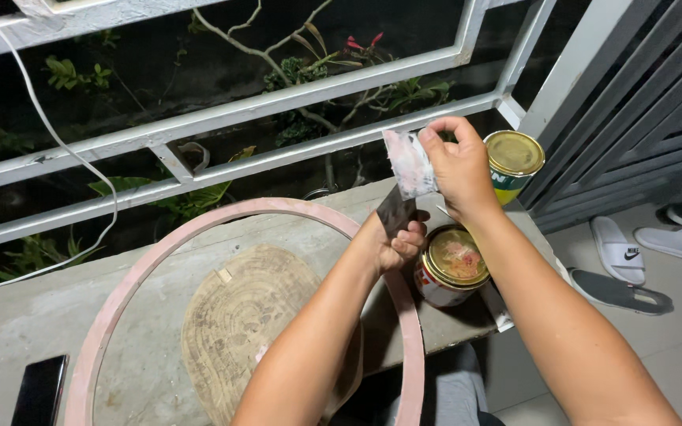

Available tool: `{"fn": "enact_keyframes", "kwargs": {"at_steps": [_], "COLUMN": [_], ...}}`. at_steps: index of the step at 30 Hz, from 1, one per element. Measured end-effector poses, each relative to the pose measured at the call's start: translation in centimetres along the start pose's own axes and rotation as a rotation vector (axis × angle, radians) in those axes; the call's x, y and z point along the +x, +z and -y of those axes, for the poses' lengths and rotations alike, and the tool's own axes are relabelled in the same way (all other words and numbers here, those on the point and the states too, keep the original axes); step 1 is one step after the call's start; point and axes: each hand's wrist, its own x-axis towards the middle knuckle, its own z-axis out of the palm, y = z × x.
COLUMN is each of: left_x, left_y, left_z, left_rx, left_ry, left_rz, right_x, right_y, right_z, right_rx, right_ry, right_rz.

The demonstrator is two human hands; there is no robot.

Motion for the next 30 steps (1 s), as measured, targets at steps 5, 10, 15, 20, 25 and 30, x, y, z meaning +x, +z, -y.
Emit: {"fn": "enact_keyframes", "kwargs": {"at_steps": [5, 10, 15, 20, 25, 30], "left_x": [-0.1, 0.9, -2.6, 1.1, -0.7, 2.5], "left_y": [1.2, 1.6, 5.2, 2.8, 2.7, -1.3], "left_z": [-1.7, -1.3, -4.0, -5.3, -7.8, -8.8], "left_rx": [0.136, 0.339, 0.317, 0.388, 0.423, 0.927], "left_ry": [0.098, 0.122, 0.229, 0.211, 0.273, 0.691], "left_rz": [-0.088, -0.213, -0.201, -0.240, -0.349, -0.853], "right_x": [-1.4, -0.5, -2.3, 0.3, -1.6, -2.0], "right_y": [0.1, -0.4, 0.8, -1.5, -4.2, -7.3], "right_z": [0.7, 1.1, 1.4, -0.1, 1.8, 4.9], "right_rx": [-0.263, -0.246, -0.372, -0.481, -0.501, -0.473], "right_ry": [-0.206, -0.128, -0.259, -0.351, -0.408, -0.440], "right_rz": [0.018, -0.013, 0.023, 0.008, 0.082, 0.133]}}
